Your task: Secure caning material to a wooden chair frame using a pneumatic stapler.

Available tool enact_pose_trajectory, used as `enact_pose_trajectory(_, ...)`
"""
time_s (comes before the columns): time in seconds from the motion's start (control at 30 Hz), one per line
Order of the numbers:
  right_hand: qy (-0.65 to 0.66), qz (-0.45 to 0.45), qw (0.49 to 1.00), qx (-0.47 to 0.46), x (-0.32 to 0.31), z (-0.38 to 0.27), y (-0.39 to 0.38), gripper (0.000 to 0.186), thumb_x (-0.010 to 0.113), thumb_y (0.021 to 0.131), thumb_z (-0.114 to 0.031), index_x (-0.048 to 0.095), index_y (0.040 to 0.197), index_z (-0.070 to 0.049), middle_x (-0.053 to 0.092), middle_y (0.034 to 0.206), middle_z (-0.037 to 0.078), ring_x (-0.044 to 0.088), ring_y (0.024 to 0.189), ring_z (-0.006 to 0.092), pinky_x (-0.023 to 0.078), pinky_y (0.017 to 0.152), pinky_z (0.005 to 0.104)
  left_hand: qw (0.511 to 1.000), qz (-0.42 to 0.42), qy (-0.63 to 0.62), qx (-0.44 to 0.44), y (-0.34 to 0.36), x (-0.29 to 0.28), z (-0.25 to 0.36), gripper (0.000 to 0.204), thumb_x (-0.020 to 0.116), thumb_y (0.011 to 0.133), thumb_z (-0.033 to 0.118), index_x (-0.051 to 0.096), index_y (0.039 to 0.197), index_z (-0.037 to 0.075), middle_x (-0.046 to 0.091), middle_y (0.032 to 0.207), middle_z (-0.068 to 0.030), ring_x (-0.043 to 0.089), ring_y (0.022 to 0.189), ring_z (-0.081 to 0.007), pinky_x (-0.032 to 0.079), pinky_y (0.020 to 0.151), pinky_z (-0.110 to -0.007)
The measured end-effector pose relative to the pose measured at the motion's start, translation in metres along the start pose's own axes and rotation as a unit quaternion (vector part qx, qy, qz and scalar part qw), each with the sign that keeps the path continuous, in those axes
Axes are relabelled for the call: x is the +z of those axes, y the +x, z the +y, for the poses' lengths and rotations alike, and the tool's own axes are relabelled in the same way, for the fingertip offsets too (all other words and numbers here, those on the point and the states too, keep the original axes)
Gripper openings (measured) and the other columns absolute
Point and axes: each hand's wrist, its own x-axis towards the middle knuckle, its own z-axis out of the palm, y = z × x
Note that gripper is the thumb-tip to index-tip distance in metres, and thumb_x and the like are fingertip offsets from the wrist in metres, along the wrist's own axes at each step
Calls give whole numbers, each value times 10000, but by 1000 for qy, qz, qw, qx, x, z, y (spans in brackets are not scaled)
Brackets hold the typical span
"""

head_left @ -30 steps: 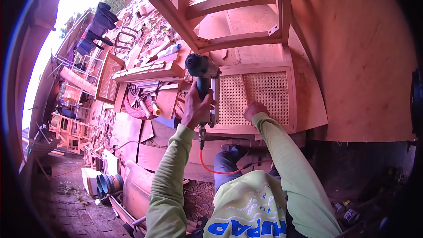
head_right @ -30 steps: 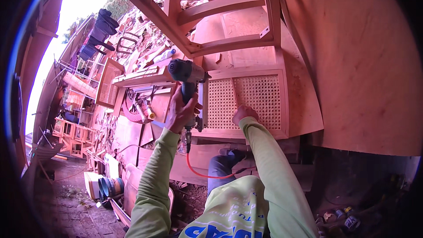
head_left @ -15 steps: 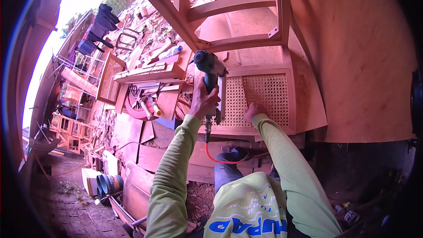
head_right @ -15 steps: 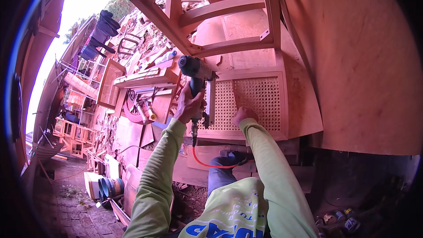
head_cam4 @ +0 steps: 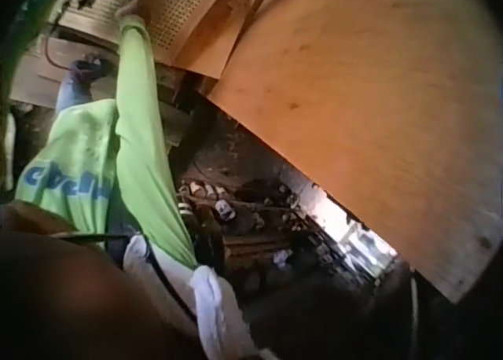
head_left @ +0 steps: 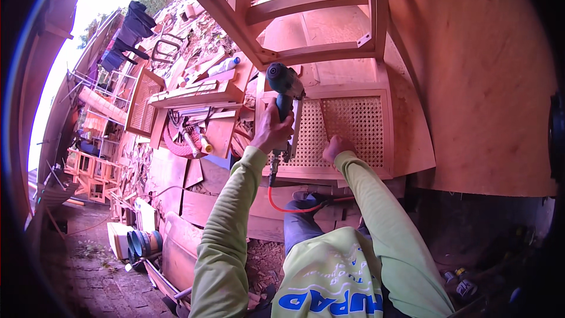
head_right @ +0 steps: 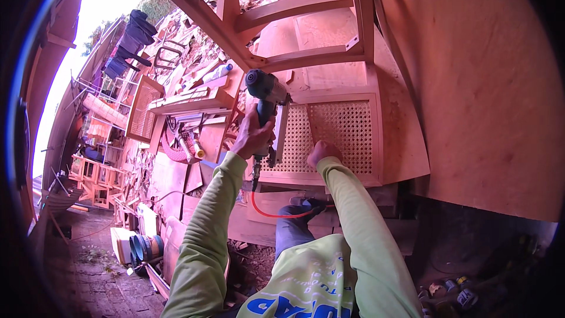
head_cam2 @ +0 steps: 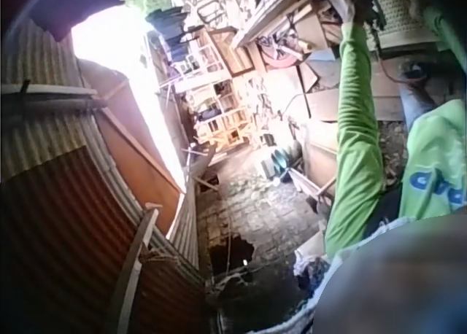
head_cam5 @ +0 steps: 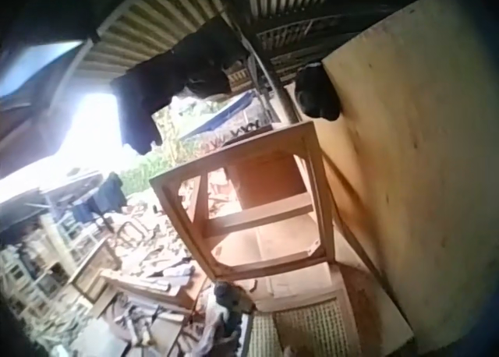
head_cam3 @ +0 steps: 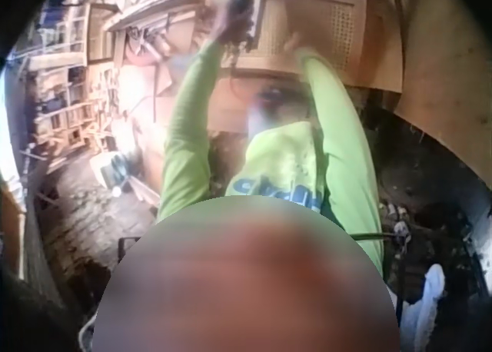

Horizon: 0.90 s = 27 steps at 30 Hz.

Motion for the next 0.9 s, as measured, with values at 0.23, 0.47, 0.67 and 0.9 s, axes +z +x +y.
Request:
enact_pose_trajectory(0.23,-17,15,1000,-5,-3,-5,-10,394,580,995,-353,706,1075,11,762,1019,236,751,986,404,592,896,509,995,-71,-61,-24,8,-13,7,294,617,995,76,485,1256,51,601,911,-66,624,584,-137,544,518,-297)
enact_pose_trajectory(0.47,14,-11,1000,22,-20,-13,-17,325,634,939,-297,773,1053,-26,758,1113,235,737,1062,408,590,931,492,990,-116,80,15,22,-21,-2,312,628,974,70,495,1256,54,589,870,-44,614,594,-127,548,532,-304)
enact_pose_trajectory(0.67,24,-25,999,12,-12,-8,-10,390,580,992,-357,739,1015,-2,769,949,230,761,953,389,599,880,493,989,-148,0,7,23,-30,1,358,656,923,102,471,1226,57,575,884,-77,625,616,-152,538,519,-333)
enact_pose_trajectory(0.9,7,-16,1000,16,-6,-8,-8,399,571,993,-357,722,1128,-14,769,1015,225,753,997,393,590,924,493,993,-110,-33,6,12,-31,4,373,635,952,43,481,1291,12,677,1076,-85,619,597,-117,542,523,-287)
